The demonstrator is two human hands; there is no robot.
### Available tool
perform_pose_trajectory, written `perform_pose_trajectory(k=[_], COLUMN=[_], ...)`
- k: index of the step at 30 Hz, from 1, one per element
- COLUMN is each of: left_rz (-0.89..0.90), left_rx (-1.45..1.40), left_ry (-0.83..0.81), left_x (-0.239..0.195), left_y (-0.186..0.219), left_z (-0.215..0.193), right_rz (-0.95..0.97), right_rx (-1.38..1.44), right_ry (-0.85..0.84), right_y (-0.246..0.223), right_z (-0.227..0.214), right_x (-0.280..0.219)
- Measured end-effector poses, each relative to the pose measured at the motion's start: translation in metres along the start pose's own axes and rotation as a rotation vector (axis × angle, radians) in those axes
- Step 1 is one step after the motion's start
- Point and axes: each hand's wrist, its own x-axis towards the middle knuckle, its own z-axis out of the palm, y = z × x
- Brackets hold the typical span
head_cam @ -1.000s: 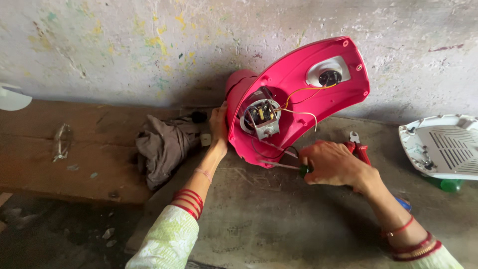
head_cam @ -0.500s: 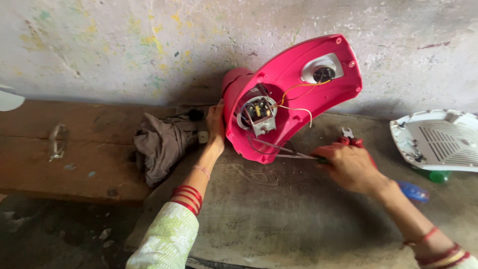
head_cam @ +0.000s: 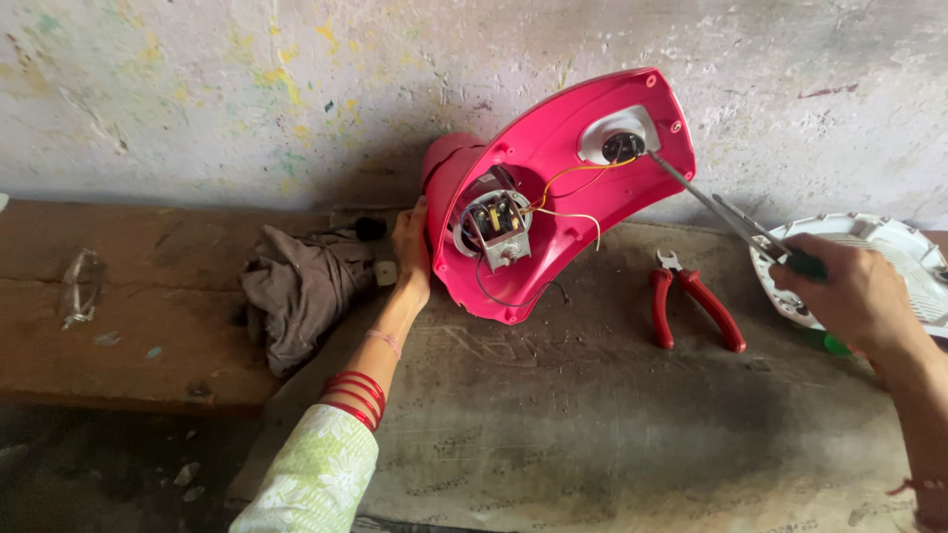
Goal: The person unscrews internal components from a pink plastic appliance housing using a screwdriver, removes the motor unit, and wipes a black rubber ring with a brown cloth.
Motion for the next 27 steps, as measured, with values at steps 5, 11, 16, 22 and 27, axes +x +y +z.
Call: perform_pose_trajectory(k=[5,11,16,22,27], left_rz=[-0.003,0.003,0.087,-0.018,0.097], left_rx=[0.032,0.015,0.068,0.001,-0.009], left_ry=[-0.003,0.018,0.023,0.043,0.054], left_x=[0.003,0.004,-0.001,-0.016,-0.032], left_y=[-0.005,-0.008,-0.002,0.027,0.048], left_z=[-0.002,-0.001,0.002,0.0,-0.002], right_rz=[-0.12,-0.097,0.046,0.06,0.086], right_rx=[0.105,0.426,0.262,-0.199,-0.298], right_ry=[0.0,0.025,0.108,-0.125,-0.124], right_y=[0.029,0.071,0.065,0.025,0.013], right_z=[0.014,0.011,0.006,0.051,0.084], right_x=[0.017,0.018,0.03,0.043,0.03])
